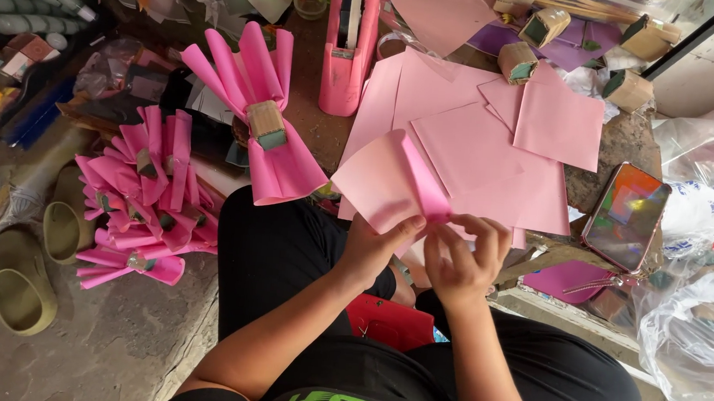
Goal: The person sits on the floor and folds pink paper sheets into rolled shapes, then secures them around a small cardboard tube using clear tape. They repeat this process to create multiple paper decorations, placing finished items on the floor beside them.
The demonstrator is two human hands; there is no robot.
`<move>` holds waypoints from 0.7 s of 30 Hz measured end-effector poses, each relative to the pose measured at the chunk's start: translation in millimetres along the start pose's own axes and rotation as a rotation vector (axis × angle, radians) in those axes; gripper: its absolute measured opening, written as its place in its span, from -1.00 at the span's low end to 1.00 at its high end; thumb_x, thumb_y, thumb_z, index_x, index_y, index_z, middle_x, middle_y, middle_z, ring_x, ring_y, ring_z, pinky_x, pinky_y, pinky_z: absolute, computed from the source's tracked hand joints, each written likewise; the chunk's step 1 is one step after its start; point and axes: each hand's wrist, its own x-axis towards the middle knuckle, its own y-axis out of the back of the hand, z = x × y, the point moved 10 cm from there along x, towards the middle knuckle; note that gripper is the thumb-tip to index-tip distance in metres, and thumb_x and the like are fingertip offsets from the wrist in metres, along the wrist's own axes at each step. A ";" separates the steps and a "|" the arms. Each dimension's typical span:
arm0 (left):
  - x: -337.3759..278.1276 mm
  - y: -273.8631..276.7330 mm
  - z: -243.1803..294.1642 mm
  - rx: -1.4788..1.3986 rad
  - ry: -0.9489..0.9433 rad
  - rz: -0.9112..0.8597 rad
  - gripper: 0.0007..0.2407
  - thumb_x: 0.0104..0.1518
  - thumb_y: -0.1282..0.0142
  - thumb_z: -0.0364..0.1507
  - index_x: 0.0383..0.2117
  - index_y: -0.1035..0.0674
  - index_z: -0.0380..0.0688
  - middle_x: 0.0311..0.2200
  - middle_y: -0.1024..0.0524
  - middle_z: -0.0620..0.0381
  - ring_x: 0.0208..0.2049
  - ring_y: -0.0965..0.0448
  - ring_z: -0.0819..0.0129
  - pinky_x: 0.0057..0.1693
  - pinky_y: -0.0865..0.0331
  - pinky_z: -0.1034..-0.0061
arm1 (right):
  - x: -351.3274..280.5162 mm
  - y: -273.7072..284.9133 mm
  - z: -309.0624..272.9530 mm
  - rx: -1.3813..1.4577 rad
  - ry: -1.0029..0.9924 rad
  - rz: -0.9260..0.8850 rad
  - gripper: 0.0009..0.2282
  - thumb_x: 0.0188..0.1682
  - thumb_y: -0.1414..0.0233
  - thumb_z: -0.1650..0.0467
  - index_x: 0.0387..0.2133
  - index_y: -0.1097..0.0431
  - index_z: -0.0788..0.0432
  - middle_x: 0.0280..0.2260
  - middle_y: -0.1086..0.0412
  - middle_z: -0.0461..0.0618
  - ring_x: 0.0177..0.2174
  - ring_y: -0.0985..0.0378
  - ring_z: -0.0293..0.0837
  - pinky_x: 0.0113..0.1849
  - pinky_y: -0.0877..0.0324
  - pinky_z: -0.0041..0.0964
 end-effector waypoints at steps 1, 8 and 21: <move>-2.2 -8.6 4.2 -0.001 0.000 0.001 -0.70 -0.01 -0.45 -0.45 -0.17 -0.66 -0.30 -0.28 -0.67 0.01 -0.21 -0.63 0.36 0.04 -0.49 0.32 | 0.0 0.0 -2.7 0.001 0.001 -0.001 -0.88 -0.27 -0.31 0.54 -0.52 -0.57 0.08 -0.33 -0.46 0.00 -0.38 -0.37 -0.04 -0.28 -0.40 -0.17; -1.7 3.5 -15.6 -0.067 0.018 0.116 -0.76 0.04 -0.42 -0.45 -0.23 -0.68 -0.34 -0.32 -0.69 -0.01 -0.24 -0.67 0.33 0.01 -0.55 0.28 | -26.7 -24.2 25.8 0.559 -0.436 -0.087 -0.69 -0.09 -0.30 0.36 -0.19 -0.35 0.24 -0.17 -0.27 0.09 -0.23 -0.37 -0.03 -0.11 -0.39 -0.16; -21.1 -38.1 30.8 -0.054 -0.013 -0.136 -0.69 0.28 -0.12 -0.21 -0.09 -0.61 -0.25 -0.22 -0.61 -0.02 -0.12 -0.59 0.27 0.11 -0.46 0.17 | -14.5 -10.5 -5.0 0.129 0.010 -0.046 -0.84 -0.22 -0.21 0.61 -0.43 -0.54 0.14 -0.48 -0.28 -0.02 -0.52 -0.37 -0.06 -0.43 -0.43 -0.18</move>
